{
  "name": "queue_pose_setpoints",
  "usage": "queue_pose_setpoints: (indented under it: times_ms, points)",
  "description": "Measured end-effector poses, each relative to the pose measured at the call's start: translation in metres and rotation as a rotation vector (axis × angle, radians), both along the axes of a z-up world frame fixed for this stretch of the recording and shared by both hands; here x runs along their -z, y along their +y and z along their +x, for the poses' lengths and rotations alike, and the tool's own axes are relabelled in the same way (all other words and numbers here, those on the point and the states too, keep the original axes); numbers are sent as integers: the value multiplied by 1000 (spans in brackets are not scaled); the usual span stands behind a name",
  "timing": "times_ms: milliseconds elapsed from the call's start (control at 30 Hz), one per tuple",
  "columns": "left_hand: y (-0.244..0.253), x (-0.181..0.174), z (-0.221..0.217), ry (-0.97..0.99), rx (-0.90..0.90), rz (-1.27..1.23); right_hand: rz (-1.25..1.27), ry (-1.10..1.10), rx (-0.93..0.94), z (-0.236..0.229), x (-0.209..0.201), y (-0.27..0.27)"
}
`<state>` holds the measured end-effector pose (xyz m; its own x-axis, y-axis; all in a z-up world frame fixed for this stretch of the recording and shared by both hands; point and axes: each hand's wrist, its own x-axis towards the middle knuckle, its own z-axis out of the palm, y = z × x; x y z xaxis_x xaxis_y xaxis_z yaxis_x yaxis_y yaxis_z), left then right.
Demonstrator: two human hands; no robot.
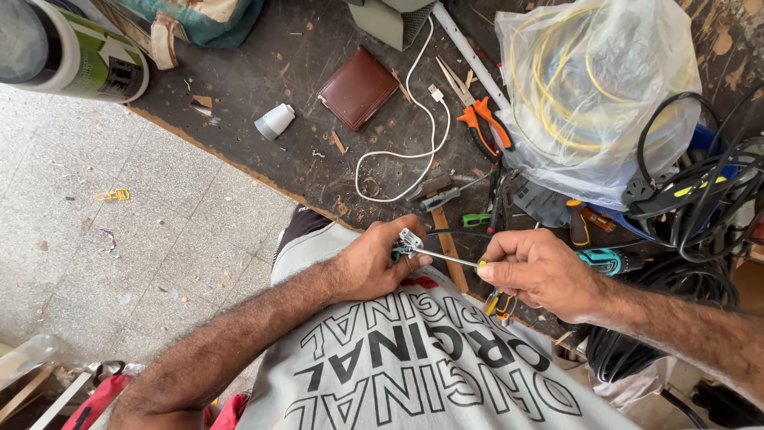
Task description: Wiring an electrical terminal block by stripping wires and securing them with a screwdriver
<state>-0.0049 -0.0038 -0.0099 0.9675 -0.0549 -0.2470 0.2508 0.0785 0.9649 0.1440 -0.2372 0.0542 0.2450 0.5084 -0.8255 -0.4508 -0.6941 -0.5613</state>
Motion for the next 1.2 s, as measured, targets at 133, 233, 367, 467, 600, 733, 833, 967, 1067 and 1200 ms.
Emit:
queue_pose_setpoints:
  times_ms: [133, 233, 367, 467, 600, 733, 833, 967, 1067, 1200]
  points:
    - [5, -12, 6, 23, 56, 62, 61, -121, -69, 5, -12, 7]
    - [2, -13, 9, -23, 71, 116, -30, -287, -355, 24, -36, 10]
    - [-1, -3, 15, -153, 237, 247, 99, -706, -668, 52, -60, -7]
    - [-4, 7, 22, -324, 389, 209, 444, -1058, -720, 56, -69, 3]
    - [-6, -4, 31, -356, 511, 236, 569, -1216, -942, 55, -73, 15]
    - [0, -26, 43, -177, 791, 376, 652, -1303, -1110, 51, -73, 28]
    - [0, -32, 44, -116, 852, 407, 689, -1278, -1139, 49, -72, 32]
    - [-2, -23, 40, -206, 800, 358, 694, -1262, -1125, 50, -71, 32]
    - [-6, -10, 37, -260, 770, 355, 668, -1272, -1121, 53, -68, 29]
    - [-8, -6, 35, -282, 760, 344, 679, -1278, -1129, 51, -69, 32]
